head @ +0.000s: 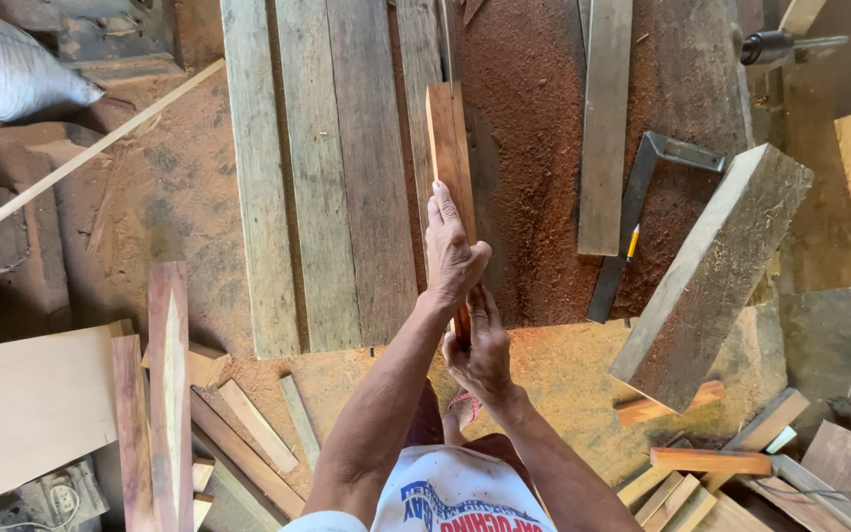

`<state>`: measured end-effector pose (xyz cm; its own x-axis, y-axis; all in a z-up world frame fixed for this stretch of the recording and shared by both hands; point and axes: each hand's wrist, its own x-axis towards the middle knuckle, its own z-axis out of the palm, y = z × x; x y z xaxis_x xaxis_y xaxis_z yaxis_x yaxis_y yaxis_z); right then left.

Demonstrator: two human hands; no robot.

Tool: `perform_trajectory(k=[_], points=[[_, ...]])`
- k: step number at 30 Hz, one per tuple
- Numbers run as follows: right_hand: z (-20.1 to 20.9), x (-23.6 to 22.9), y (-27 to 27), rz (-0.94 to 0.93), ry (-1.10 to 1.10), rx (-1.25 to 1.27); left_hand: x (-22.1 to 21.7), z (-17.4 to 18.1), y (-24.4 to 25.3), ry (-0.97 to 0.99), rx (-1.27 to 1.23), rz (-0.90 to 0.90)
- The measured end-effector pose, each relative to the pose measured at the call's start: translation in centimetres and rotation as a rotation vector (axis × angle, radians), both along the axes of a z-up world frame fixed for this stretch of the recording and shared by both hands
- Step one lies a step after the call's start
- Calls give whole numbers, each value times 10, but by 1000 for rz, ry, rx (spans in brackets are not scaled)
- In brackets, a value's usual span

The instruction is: Measuring and marking wooden frame parts for furniture reupholstery reconstruction.

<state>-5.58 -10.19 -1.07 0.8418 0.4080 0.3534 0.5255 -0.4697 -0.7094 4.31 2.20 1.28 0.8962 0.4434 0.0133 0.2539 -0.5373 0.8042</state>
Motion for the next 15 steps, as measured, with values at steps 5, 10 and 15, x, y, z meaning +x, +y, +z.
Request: perform_trajectory(k=[5, 10, 15], points=[[-6, 3, 3, 2, 50, 26, 5, -5, 4, 44, 7, -11], [2, 9, 6, 1, -14, -26, 10, 0, 5, 41, 4, 0], [-5, 14, 9, -17, 36, 9, 15, -14, 7, -7, 50, 5]])
